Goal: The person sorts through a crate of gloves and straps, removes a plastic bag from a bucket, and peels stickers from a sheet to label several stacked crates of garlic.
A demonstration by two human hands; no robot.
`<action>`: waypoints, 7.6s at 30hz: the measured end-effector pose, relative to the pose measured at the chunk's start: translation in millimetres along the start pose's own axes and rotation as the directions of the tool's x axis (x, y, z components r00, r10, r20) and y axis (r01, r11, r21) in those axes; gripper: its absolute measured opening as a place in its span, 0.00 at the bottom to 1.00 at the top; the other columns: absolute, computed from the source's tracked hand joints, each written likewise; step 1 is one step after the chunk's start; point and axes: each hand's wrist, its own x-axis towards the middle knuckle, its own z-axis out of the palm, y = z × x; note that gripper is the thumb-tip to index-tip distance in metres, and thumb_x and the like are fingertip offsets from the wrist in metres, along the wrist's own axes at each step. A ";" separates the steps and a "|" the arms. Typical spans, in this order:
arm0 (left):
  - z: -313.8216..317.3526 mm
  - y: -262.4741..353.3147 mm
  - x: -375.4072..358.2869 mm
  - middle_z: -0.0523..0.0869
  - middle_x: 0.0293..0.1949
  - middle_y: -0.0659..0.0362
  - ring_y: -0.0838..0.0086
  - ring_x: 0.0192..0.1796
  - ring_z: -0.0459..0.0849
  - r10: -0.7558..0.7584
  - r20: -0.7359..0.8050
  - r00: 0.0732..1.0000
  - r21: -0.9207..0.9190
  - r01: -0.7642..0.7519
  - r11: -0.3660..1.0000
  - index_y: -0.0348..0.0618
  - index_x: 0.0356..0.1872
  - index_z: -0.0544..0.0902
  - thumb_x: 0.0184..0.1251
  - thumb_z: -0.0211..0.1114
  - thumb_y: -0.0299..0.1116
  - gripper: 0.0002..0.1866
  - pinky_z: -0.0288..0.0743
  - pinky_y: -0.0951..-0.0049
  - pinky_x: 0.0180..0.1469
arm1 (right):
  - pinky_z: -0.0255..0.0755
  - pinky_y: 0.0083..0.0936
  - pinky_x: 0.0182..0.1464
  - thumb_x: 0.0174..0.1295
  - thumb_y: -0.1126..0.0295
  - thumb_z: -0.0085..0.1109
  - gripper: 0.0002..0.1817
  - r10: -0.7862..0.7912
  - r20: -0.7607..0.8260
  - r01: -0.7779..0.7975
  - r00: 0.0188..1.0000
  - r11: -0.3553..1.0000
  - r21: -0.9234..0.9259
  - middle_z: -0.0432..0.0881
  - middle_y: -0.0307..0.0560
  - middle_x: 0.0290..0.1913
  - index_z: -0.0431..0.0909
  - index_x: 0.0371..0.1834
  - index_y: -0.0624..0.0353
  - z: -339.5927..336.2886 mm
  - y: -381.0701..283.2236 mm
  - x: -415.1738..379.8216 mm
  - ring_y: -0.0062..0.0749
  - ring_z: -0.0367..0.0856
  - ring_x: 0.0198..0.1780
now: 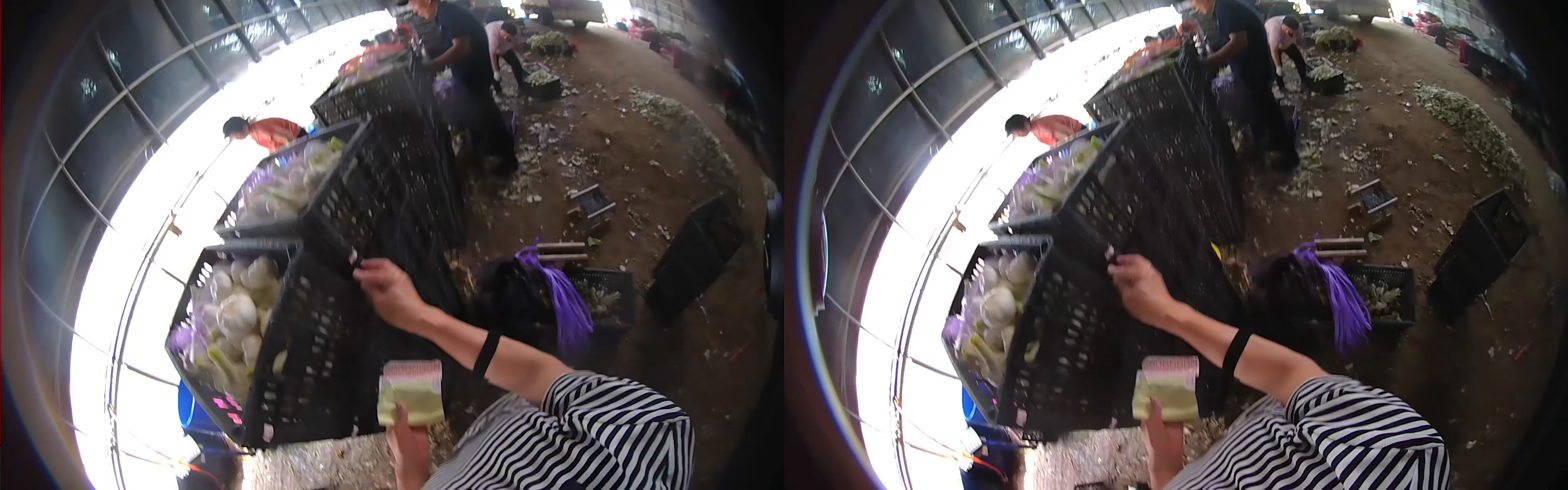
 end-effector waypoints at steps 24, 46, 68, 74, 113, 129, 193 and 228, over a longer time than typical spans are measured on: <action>24.4 1.5 2.4 0.71 0.62 0.50 0.59 0.62 0.72 -0.015 0.393 0.919 -0.195 0.099 0.976 0.41 0.68 0.59 0.74 0.48 0.50 0.30 0.66 0.54 0.64 | 0.77 0.22 0.38 0.49 0.72 0.70 0.14 0.412 0.567 -0.311 0.714 0.911 -0.270 0.81 0.44 0.34 0.81 0.39 0.64 -119.0 -59.5 -107.0 0.26 0.82 0.33; -1.3 -17.2 -4.1 0.75 0.59 0.52 0.60 0.60 0.75 0.016 0.208 0.978 0.005 -0.018 1.000 0.40 0.65 0.64 0.70 0.55 0.49 0.30 0.66 0.56 0.63 | 0.76 0.23 0.31 0.59 0.75 0.64 0.03 0.576 0.818 -1.000 0.008 -0.016 0.021 0.82 0.44 0.26 0.82 0.29 0.62 -122.6 11.6 -118.2 0.26 0.81 0.28; -21.7 -24.7 -37.2 0.72 0.62 0.54 0.59 0.62 0.74 0.177 0.013 0.984 -0.241 -0.169 0.956 0.47 0.69 0.61 0.72 0.55 0.42 0.28 0.72 0.54 0.60 | 0.75 0.38 0.40 0.57 0.72 0.60 0.04 0.099 -0.188 -0.164 0.977 0.916 -0.366 0.80 0.48 0.35 0.81 0.28 0.60 -7.9 122.5 -53.1 0.47 0.81 0.38; -43.9 -32.0 -31.4 0.74 0.60 0.53 0.61 0.59 0.76 0.142 0.024 0.990 -0.279 -0.130 0.952 0.44 0.68 0.62 0.71 0.56 0.38 0.27 0.74 0.57 0.58 | 0.71 0.38 0.55 0.56 0.75 0.57 0.17 0.129 0.016 -0.120 0.992 0.956 -0.270 0.73 0.63 0.50 0.77 0.51 0.59 3.2 121.4 -73.4 0.56 0.73 0.54; 27.8 -18.1 -17.4 0.76 0.56 0.46 0.59 0.56 0.77 0.071 0.318 0.945 0.148 -0.123 0.981 0.33 0.65 0.65 0.61 0.56 0.38 0.31 0.71 0.63 0.58 | 0.69 0.20 0.39 0.63 0.67 0.60 0.10 0.370 0.796 -0.705 0.479 0.703 0.097 0.78 0.31 0.30 0.79 0.36 0.63 -129.6 -41.8 -124.9 0.13 0.72 0.36; 37.1 9.1 11.2 0.82 0.27 0.62 0.82 0.30 0.75 0.146 0.445 0.883 0.683 -0.441 0.583 0.35 0.36 0.83 0.64 0.66 0.38 0.13 0.71 0.79 0.35 | 0.73 0.33 0.38 0.50 0.70 0.64 0.12 -0.050 0.358 0.191 0.933 0.908 -0.372 0.80 0.49 0.32 0.79 0.35 0.64 -143.0 -69.7 -97.1 0.42 0.81 0.36; -27.9 -43.3 -6.9 0.85 0.37 0.61 0.82 0.37 0.80 0.077 -0.093 0.993 0.638 0.000 0.770 0.31 0.47 0.82 0.66 0.59 0.25 0.12 0.73 0.82 0.42 | 0.76 0.27 0.39 0.55 0.71 0.64 0.10 0.306 0.823 -0.360 0.478 0.923 -0.134 0.83 0.47 0.33 0.83 0.39 0.62 -97.9 13.0 -154.9 0.32 0.81 0.34; -68.9 -61.6 -63.2 0.83 0.36 0.57 0.75 0.38 0.78 -0.002 -0.512 0.859 0.549 0.329 0.768 0.32 0.41 0.80 0.66 0.62 0.34 0.13 0.73 0.74 0.40 | 0.73 0.32 0.45 0.62 0.63 0.59 0.10 0.671 -0.290 -0.730 0.682 0.605 -0.319 0.79 0.48 0.38 0.82 0.39 0.57 -4.5 271.1 -172.1 0.43 0.80 0.40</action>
